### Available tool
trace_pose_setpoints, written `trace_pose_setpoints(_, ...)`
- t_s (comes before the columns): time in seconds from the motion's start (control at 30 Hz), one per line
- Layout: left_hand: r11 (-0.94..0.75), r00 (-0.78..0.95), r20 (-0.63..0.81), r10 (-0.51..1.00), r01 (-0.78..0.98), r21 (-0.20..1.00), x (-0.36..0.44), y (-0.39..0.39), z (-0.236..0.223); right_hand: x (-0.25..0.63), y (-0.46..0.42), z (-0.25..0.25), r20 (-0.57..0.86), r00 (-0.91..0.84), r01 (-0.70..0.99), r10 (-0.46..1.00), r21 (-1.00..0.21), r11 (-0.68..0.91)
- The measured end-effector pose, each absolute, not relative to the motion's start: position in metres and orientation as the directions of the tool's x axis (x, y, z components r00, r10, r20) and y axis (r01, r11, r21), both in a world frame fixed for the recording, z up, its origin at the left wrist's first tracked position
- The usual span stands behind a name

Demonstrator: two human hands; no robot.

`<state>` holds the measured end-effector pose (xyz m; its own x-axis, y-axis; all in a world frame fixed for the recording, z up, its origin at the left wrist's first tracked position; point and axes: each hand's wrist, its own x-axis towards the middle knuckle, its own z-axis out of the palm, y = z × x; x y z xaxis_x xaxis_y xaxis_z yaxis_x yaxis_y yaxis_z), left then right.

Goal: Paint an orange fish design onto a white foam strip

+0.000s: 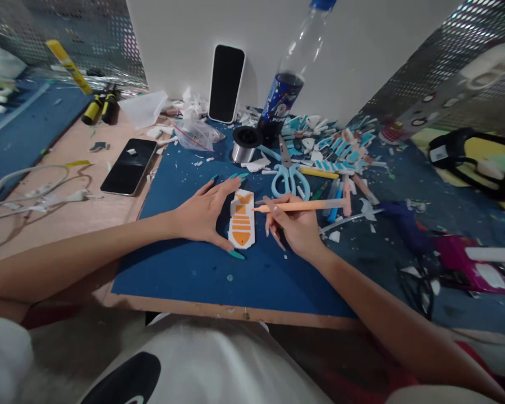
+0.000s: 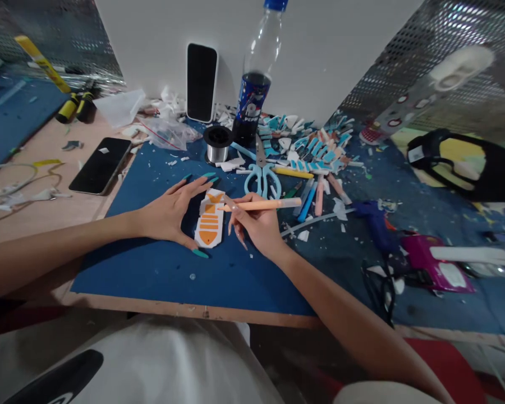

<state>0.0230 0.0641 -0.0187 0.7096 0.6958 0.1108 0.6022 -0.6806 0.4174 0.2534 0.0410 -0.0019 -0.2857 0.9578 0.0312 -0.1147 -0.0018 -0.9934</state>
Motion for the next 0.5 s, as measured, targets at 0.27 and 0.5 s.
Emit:
trace_pose_setpoints(0.27, -0.652, 0.676, 0.111, 0.729, 0.636, 0.412, 0.025, 0.063, -0.018, 0.24, 0.032, -0.001, 0.009, -0.434, -0.056, 0.901, -0.998, -0.017)
trace_pose_setpoints(0.5, -0.647, 0.674, 0.107, 0.731, 0.634, 0.424, 0.025, 0.063, -0.017, 0.241, 0.033, -0.004, 0.044, -0.507, -0.009, 0.861, -0.999, 0.045)
